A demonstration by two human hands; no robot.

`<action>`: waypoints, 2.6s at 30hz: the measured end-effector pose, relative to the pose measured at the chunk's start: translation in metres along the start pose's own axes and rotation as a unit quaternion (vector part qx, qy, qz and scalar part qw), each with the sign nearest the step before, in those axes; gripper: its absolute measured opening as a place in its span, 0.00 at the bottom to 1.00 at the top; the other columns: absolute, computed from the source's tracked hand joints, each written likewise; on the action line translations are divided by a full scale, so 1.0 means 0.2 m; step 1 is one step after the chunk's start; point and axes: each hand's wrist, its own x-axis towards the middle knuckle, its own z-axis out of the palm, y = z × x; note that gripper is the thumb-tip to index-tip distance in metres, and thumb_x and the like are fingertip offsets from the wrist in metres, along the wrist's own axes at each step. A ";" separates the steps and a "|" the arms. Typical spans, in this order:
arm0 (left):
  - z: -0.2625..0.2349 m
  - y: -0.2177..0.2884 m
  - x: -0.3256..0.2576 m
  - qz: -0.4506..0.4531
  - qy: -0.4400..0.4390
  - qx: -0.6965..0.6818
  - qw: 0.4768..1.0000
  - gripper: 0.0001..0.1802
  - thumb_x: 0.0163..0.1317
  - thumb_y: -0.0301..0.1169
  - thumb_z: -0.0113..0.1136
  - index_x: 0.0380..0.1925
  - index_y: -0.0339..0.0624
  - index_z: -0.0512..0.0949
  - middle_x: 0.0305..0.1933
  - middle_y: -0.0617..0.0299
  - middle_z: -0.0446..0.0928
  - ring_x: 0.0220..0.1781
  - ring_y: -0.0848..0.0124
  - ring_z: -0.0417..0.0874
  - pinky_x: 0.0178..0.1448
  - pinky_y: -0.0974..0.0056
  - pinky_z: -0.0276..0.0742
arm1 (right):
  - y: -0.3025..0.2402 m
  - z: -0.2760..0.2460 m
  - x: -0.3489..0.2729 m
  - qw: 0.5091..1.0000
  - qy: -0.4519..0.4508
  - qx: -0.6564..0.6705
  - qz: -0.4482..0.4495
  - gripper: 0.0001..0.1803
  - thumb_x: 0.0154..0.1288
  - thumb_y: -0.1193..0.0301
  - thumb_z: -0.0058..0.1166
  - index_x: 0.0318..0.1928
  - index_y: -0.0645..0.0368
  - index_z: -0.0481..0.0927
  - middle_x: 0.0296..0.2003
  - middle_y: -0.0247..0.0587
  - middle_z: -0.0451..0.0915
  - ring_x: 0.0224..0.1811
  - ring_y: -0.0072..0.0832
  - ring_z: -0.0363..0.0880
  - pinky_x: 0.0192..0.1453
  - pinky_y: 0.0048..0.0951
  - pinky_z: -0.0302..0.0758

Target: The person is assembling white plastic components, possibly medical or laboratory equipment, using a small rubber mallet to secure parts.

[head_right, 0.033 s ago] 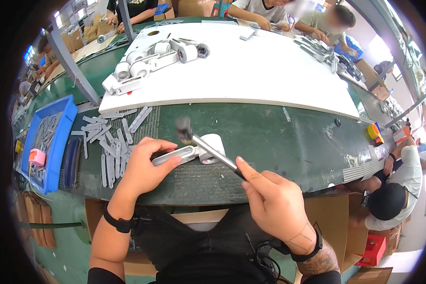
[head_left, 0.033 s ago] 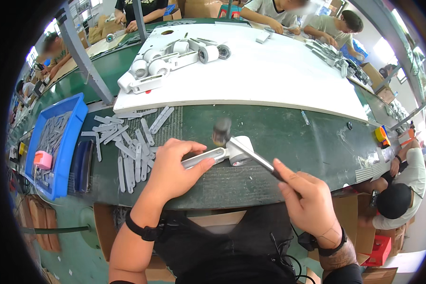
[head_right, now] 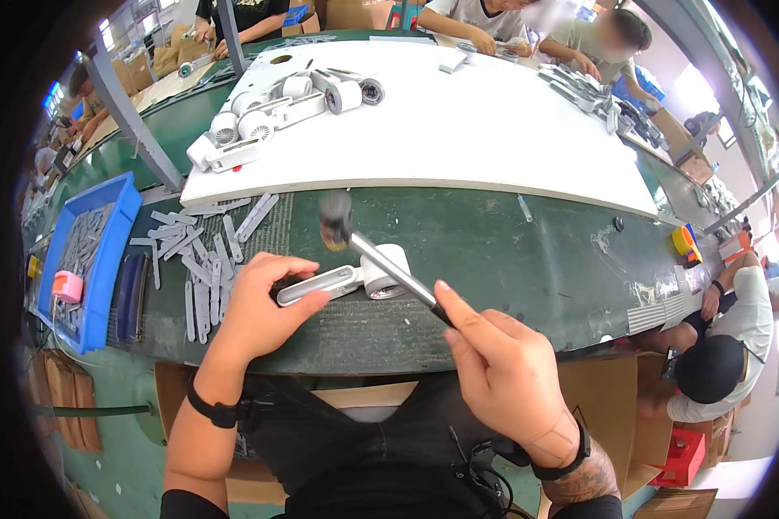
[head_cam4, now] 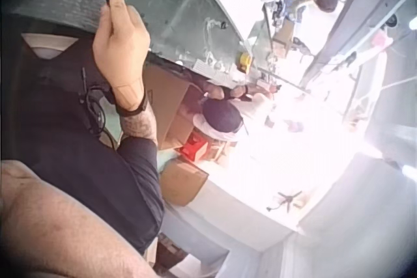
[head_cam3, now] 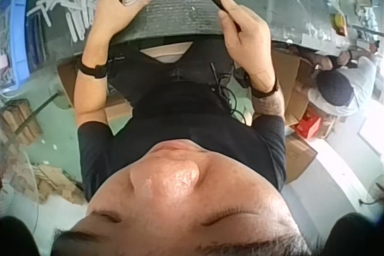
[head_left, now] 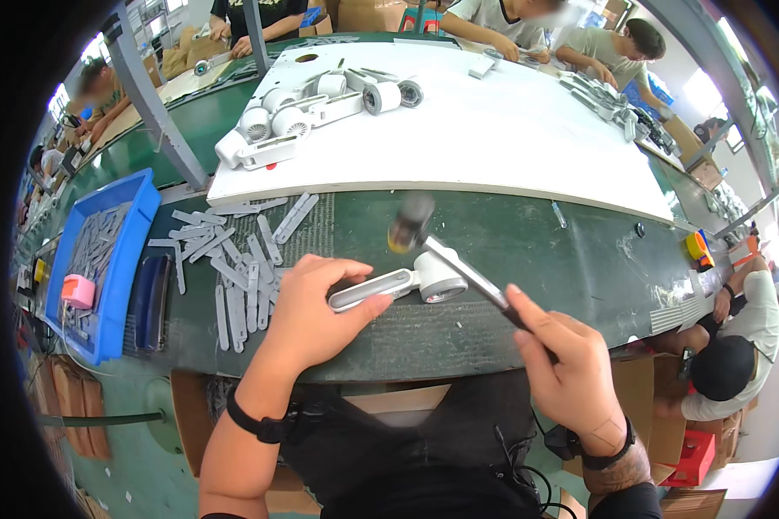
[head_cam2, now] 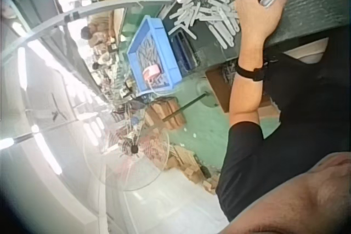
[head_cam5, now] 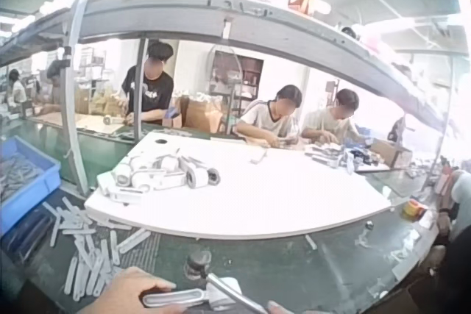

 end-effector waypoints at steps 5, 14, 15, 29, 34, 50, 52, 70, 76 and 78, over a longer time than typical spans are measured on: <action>-0.05 -0.08 -0.04 0.114 0.051 0.098 0.987 0.15 0.58 0.36 0.87 0.41 0.42 0.92 0.42 0.60 0.91 0.47 0.57 0.84 0.56 0.53 0.80 | -0.03 0.00 0.02 0.994 0.090 0.041 -0.057 0.31 0.74 0.81 0.66 0.76 0.56 0.85 0.29 0.44 0.79 0.27 0.41 0.78 0.33 0.39 0.77; -0.01 -0.13 -0.04 0.097 0.056 0.020 0.994 0.15 0.57 0.35 0.87 0.36 0.43 0.88 0.37 0.61 0.89 0.46 0.58 0.84 0.58 0.53 0.76 | -0.05 0.02 0.03 0.997 0.056 0.026 -0.054 0.31 0.74 0.77 0.68 0.76 0.48 0.86 0.27 0.38 0.78 0.25 0.41 0.79 0.31 0.43 0.80; 0.00 -0.14 -0.03 0.095 0.051 0.009 0.994 0.16 0.57 0.36 0.87 0.36 0.43 0.88 0.38 0.61 0.88 0.47 0.58 0.83 0.58 0.54 0.75 | -0.03 0.04 0.02 0.997 0.057 0.024 -0.055 0.31 0.74 0.77 0.68 0.76 0.48 0.86 0.27 0.38 0.78 0.25 0.41 0.79 0.31 0.43 0.80; -0.01 -0.17 -0.06 0.042 0.034 0.020 0.998 0.19 0.57 0.42 0.88 0.40 0.44 0.90 0.35 0.65 0.82 0.45 0.61 0.82 0.62 0.56 0.70 | -0.03 0.14 0.10 0.986 -0.141 -0.018 -0.083 0.33 0.74 0.78 0.68 0.77 0.54 0.84 0.32 0.43 0.84 0.28 0.43 0.82 0.35 0.42 0.82; -0.01 -0.10 -0.05 0.126 0.091 0.022 0.988 0.17 0.60 0.39 0.87 0.41 0.41 0.92 0.37 0.61 0.88 0.40 0.61 0.85 0.51 0.58 0.80 | 0.19 0.06 0.02 0.997 0.052 0.049 0.006 0.26 0.79 0.80 0.63 0.75 0.63 0.85 0.46 0.55 0.92 0.40 0.38 0.90 0.51 0.35 0.85; -0.13 -0.23 1.12 0.014 0.150 0.074 0.986 0.22 0.70 0.39 0.81 0.59 0.41 0.90 0.56 0.57 0.90 0.46 0.68 0.87 0.50 0.60 0.86 | 0.96 0.06 -0.23 0.950 0.265 -0.143 0.080 0.27 0.82 0.79 0.60 0.78 0.56 0.83 0.37 0.46 0.84 0.32 0.35 0.81 0.39 0.35 0.79; -0.33 -0.38 1.15 0.018 0.193 0.267 0.944 0.23 0.69 0.44 0.81 0.56 0.42 0.90 0.49 0.56 0.90 0.44 0.65 0.86 0.49 0.57 0.85 | 0.96 0.06 -0.23 0.950 0.268 -0.131 0.091 0.28 0.82 0.79 0.60 0.78 0.56 0.83 0.37 0.45 0.83 0.31 0.34 0.80 0.38 0.35 0.78; -0.24 0.06 0.45 0.131 -0.004 0.234 0.963 0.10 0.63 0.31 0.79 0.39 0.39 0.89 0.50 0.52 0.90 0.50 0.53 0.94 0.55 0.55 0.89 | 0.95 0.05 -0.21 0.946 0.282 -0.135 0.088 0.26 0.80 0.83 0.60 0.75 0.59 0.85 0.37 0.46 0.84 0.30 0.31 0.80 0.40 0.30 0.78; -0.04 0.10 0.25 0.273 -0.104 0.188 0.938 0.16 0.57 0.20 0.73 0.46 0.42 0.86 0.61 0.54 0.88 0.54 0.50 0.92 0.59 0.51 0.91 | 0.94 0.05 -0.20 0.945 0.280 -0.135 0.099 0.27 0.79 0.81 0.62 0.74 0.54 0.87 0.34 0.42 0.83 0.29 0.31 0.80 0.39 0.31 0.78; -0.01 0.13 0.21 0.198 -0.113 0.203 0.952 0.24 0.59 0.25 0.76 0.55 0.41 0.81 0.67 0.45 0.81 0.60 0.46 0.90 0.64 0.50 0.89 | 0.93 0.06 -0.20 0.945 0.273 -0.138 0.116 0.27 0.77 0.79 0.63 0.74 0.47 0.88 0.33 0.39 0.82 0.29 0.34 0.81 0.38 0.35 0.80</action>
